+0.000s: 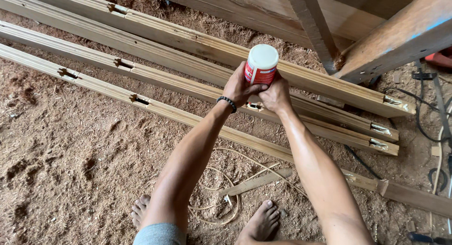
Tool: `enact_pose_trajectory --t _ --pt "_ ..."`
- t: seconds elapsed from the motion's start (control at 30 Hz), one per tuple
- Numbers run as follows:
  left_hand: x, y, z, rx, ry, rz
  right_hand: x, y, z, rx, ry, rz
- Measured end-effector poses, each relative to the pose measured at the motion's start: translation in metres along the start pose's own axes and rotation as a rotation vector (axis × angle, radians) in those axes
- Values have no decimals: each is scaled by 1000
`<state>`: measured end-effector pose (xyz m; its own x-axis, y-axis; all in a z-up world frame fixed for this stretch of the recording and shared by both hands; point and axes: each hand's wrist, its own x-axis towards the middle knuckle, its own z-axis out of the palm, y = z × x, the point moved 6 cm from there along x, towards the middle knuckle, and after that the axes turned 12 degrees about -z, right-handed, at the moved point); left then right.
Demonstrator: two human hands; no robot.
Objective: The person applies glue from a bottle into the pre-cut slots and joints of several wooden boards, then aligns the boards together on the floor.
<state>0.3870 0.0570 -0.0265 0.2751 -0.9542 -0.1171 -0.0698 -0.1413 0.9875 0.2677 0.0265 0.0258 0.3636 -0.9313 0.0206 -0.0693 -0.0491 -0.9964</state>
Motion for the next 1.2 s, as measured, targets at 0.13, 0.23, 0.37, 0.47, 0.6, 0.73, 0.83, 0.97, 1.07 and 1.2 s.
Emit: enact_pose_trajectory --t 0.13,0.23,0.37,0.47,0.6,0.73,0.83,0.97,1.07,1.2 --pt "3 0 14 10 -15 -11 8 23 -21 -109 -68 -22" --pt "-5 -1 17 54 33 -56 8 20 -25 -569 -191 -232" --pt "-33 3 21 32 197 -189 11 44 -28 -631 -152 -419" --pt "-34 -4 23 35 231 -182 8 55 -31 -682 -183 -422" --pt "-27 -6 18 50 221 -147 8 32 -23 -628 -260 -381" --pt "-24 -6 17 52 126 -47 3 16 -19 -688 -373 -187" --pt "-20 -3 16 -56 99 -53 7 24 -25 -771 -348 -56" --pt "-10 10 -5 -45 45 25 -2 7 -11 -848 -243 9" --pt "4 26 -39 38 -22 4 11 -8 11 -808 -187 -61" --pt "12 54 -121 137 -96 10 42 -16 69 -922 -189 -236"
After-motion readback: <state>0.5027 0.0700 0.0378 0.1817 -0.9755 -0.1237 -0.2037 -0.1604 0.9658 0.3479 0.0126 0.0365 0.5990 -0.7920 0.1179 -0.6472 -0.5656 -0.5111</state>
